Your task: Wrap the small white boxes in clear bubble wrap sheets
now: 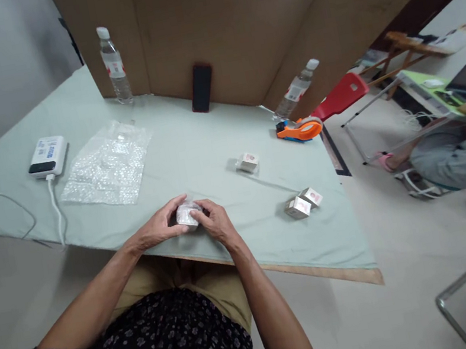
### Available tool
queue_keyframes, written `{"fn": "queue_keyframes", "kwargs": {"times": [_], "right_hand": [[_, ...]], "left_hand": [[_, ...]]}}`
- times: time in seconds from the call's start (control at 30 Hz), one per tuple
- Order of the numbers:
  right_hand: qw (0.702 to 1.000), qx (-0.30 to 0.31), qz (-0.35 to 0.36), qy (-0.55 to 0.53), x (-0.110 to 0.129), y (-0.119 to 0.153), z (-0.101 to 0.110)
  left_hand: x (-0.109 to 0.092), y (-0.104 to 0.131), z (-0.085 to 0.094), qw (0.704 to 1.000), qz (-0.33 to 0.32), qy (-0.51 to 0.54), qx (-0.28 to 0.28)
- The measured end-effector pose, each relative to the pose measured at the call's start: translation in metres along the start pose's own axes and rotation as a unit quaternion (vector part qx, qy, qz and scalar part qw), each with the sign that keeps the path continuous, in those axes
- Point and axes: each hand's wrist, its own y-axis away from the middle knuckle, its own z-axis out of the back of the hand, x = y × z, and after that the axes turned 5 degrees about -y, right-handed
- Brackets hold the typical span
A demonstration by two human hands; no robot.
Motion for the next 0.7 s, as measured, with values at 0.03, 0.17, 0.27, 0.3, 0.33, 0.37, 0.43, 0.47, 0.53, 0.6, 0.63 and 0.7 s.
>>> {"fn": "queue_keyframes", "kwargs": {"times": [0.03,0.17,0.27,0.3,0.33,0.37,0.43,0.47,0.53,0.6,0.63,0.7], "right_hand": [[1.000,0.010,-0.006,-0.005,0.001,-0.001,0.001],[1.000,-0.008,-0.018,-0.004,0.007,-0.012,0.005],[0.998,-0.024,-0.018,-0.056,0.012,-0.025,0.005],[0.997,-0.016,-0.020,-0.078,0.014,-0.030,0.005],[0.995,-0.007,-0.022,-0.098,0.015,-0.034,0.005],[0.993,0.002,-0.025,-0.113,0.017,-0.037,0.005],[0.991,0.005,-0.027,-0.131,0.018,-0.042,0.006],[0.991,-0.001,-0.025,-0.135,0.019,-0.043,0.006],[0.991,-0.010,-0.021,-0.129,0.020,-0.042,0.008],[0.994,-0.011,-0.018,-0.107,0.022,-0.040,0.010],[0.996,-0.010,-0.014,-0.089,0.024,-0.039,0.010],[0.999,-0.015,0.005,-0.038,0.027,-0.034,0.010]], "left_hand": [[0.002,0.000,0.000,1.000,-0.007,0.004,-0.002],[0.008,-0.002,0.000,1.000,-0.012,0.020,-0.017],[0.009,-0.005,0.001,1.000,-0.014,0.027,-0.007],[0.009,-0.006,0.001,0.999,-0.014,0.028,-0.007],[0.008,-0.007,0.002,0.999,-0.014,0.030,-0.007],[0.008,-0.007,0.002,0.999,-0.013,0.032,-0.008],[0.006,-0.007,0.003,0.999,-0.012,0.035,-0.006],[0.006,-0.007,0.003,0.999,-0.011,0.036,-0.004],[0.006,-0.006,0.004,0.999,-0.009,0.036,-0.001],[0.006,-0.006,0.003,0.999,-0.007,0.035,-0.005],[0.007,-0.006,0.003,0.999,-0.004,0.034,-0.010],[0.007,-0.007,0.002,0.999,0.007,0.030,-0.024]]}}
